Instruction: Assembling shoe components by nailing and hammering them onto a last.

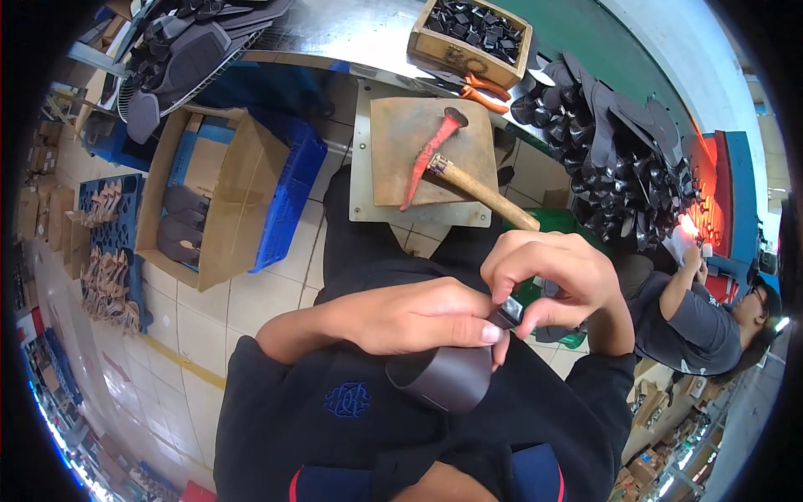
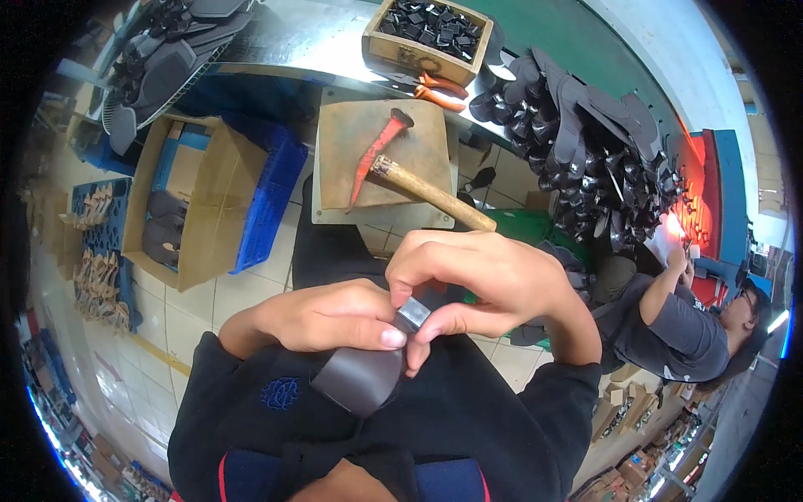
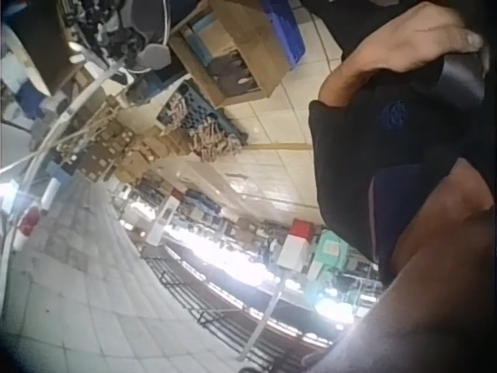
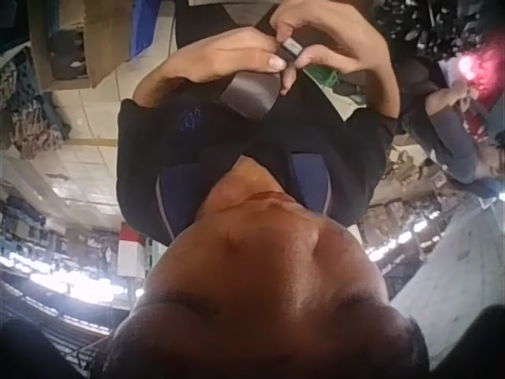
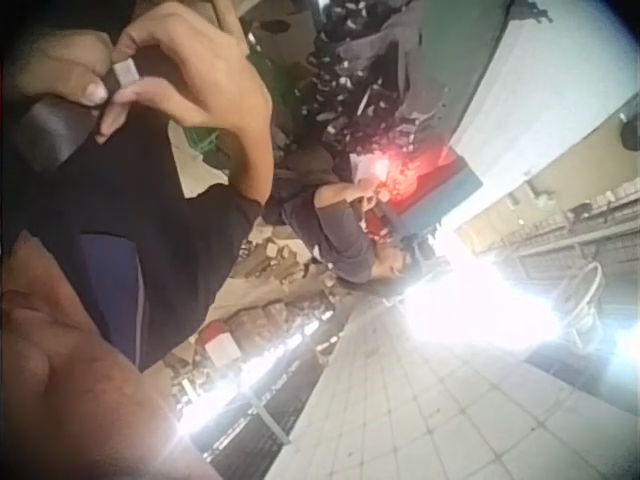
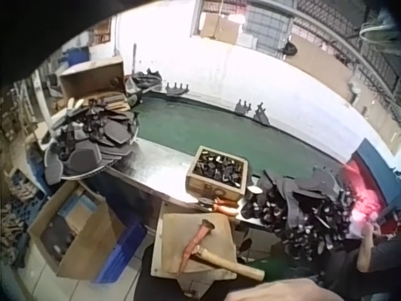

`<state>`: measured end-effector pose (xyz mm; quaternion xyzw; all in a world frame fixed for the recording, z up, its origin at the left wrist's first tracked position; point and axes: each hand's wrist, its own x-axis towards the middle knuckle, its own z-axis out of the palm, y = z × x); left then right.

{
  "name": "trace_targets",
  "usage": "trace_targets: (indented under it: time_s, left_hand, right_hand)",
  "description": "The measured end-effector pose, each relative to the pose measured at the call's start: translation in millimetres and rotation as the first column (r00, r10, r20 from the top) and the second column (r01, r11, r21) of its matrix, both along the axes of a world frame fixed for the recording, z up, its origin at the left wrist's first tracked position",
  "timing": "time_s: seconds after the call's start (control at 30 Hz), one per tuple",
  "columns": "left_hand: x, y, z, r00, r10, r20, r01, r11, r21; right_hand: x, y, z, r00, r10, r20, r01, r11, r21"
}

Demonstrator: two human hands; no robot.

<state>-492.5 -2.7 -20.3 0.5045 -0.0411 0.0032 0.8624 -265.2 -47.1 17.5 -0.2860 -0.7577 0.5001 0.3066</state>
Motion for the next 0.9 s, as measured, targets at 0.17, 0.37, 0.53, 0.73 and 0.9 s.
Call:
trace_targets:
  time_s: [0.17, 0.37, 0.53, 0.73, 0.9]
  left_hand:
    - [2.7, -4.5, -26.3, 0.924, 0.267, -0.274, -0.356, 0.863, -0.359]
    - [-14.4, 50.3, -24.0, 0.781, 0.553, -0.288, -0.562, 0.825, 0.059]
    - [-28.4, 210.5, -3.6, 0.510, 0.848, -0.147, -0.641, 0.488, 0.592]
    - [32.0, 292.8, -1.5, 0.267, 0.696, 0.667, -0.079, -0.674, 0.735]
    - [258.3, 161.5, 30.9, 0.658, 0.442, 0.610, -0.586, -0.208, 0.783]
  right_hand:
    - [15.7, -8.9, -23.4, 0.877, -0.480, 0.027, 0.477, 0.863, -0.169]
    - [35.5, -45.7, -84.1, 0.235, -0.961, -0.149, 0.928, 0.267, -0.258]
    - [28.2, -72.0, -108.7, 0.079, -0.995, -0.055, 0.959, 0.091, -0.270]
    - [35.3, -113.3, -114.5, 0.035, -0.999, -0.033, 0.982, 0.041, -0.185]
    - [37.0, -147.5, -130.5, -0.094, -0.995, -0.044, 0.965, -0.080, -0.252]
